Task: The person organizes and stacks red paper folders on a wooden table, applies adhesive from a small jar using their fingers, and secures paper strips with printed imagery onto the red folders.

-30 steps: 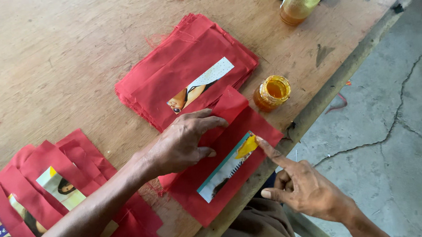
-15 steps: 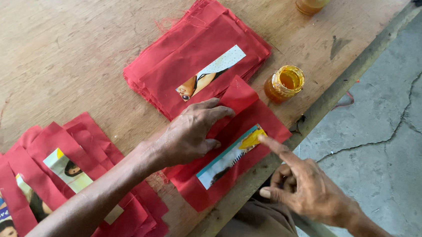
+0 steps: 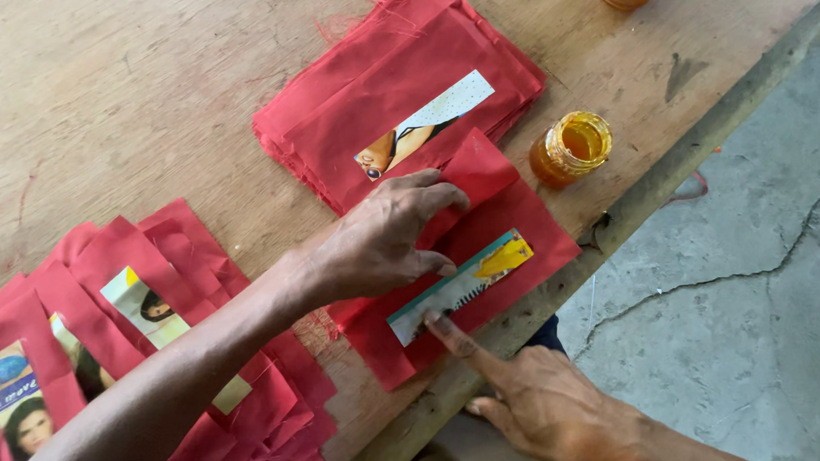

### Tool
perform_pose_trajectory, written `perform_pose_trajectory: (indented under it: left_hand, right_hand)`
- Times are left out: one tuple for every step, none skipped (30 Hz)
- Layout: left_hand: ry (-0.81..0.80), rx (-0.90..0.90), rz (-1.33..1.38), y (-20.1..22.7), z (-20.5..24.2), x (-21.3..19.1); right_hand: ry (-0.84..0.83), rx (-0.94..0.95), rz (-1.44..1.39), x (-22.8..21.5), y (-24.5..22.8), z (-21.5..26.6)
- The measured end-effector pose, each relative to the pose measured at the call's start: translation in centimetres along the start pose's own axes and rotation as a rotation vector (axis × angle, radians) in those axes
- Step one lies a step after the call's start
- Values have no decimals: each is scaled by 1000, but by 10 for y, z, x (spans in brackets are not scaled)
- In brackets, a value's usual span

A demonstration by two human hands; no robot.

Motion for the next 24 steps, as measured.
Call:
perform_pose_trajectory:
  left_hand:
    - [4, 16, -6, 2, -1, 0]
    - [13, 31, -8, 4, -1, 0]
    - [21, 46, -7, 5, 0, -1]
    - [28, 61, -7, 7, 1, -1]
    - [26, 50, -12, 6, 1, 0]
    - [25, 40, -16, 5, 1, 0]
    - [24, 29, -22, 4, 1, 1]
    - [24, 16, -18, 3, 2, 1]
    - [22, 6, -14, 2, 2, 1]
    - [20, -3, -11, 1, 1, 1]
    - [20, 15, -13, 2, 1, 1]
    - [20, 34, -16, 3, 2, 1]
    - [22, 54, -21, 5, 2, 1]
    - [15, 51, -27, 6, 2, 1]
    - [9, 47, -35, 7, 2, 1]
    - [3, 43, -44, 8, 2, 0]
    - [2, 35, -57, 10, 3, 0]
    - [2, 27, -71, 11, 4, 0]
    - [2, 20, -86, 13, 3, -1]
    - [-6, -7, -103, 12, 2, -2]
    - [-13, -37, -118, 11, 2, -2]
    - [-21, -67, -134, 9, 2, -2]
    - [-9, -49, -126, 10, 2, -5]
    - [3, -31, -119, 11, 2, -7]
  right_hand:
    - [-34, -2, 32, 7, -2, -2]
    - [-68, -5, 64, 13, -4, -4]
    - [-103, -5, 94, 19, -6, -5]
    - [77, -141, 69, 9, -17, -6]
    - [258, -273, 44, -2, -26, -1]
    - [441, -404, 20, -13, -32, 8]
    - [290, -317, -86, -7, -23, 5]
    - [138, -230, -189, -1, -12, 7]
    - [-12, -142, -290, 6, -2, 10]
    - [233, -124, -167, -14, 6, 13]
    - [473, -102, -43, -32, 13, 22]
    - [711, -81, 87, -48, 18, 34]
    - [732, -26, 135, -51, 26, 35]
    - [752, 29, 183, -55, 34, 36]
    - [772, 81, 231, -58, 40, 36]
    - [730, 113, 260, -56, 44, 32]
    - [686, 144, 285, -55, 48, 28]
    - [641, 176, 309, -53, 51, 25]
    - [647, 168, 326, -55, 52, 22]
    - [652, 160, 343, -58, 52, 19]
    - [654, 151, 358, -59, 51, 18]
    - [644, 154, 352, -59, 50, 18]
    - [637, 151, 348, -60, 47, 16]
    - [629, 149, 344, -60, 45, 15]
Point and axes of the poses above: each hand's wrist, its own z-axis away from the middle knuckle, its own x-axis out of the palm, y = z × x, the point moved 7 cm from there along -z, towards the middle knuckle, and after that the axes turned 11 degrees about z, right-handed, at the moved point
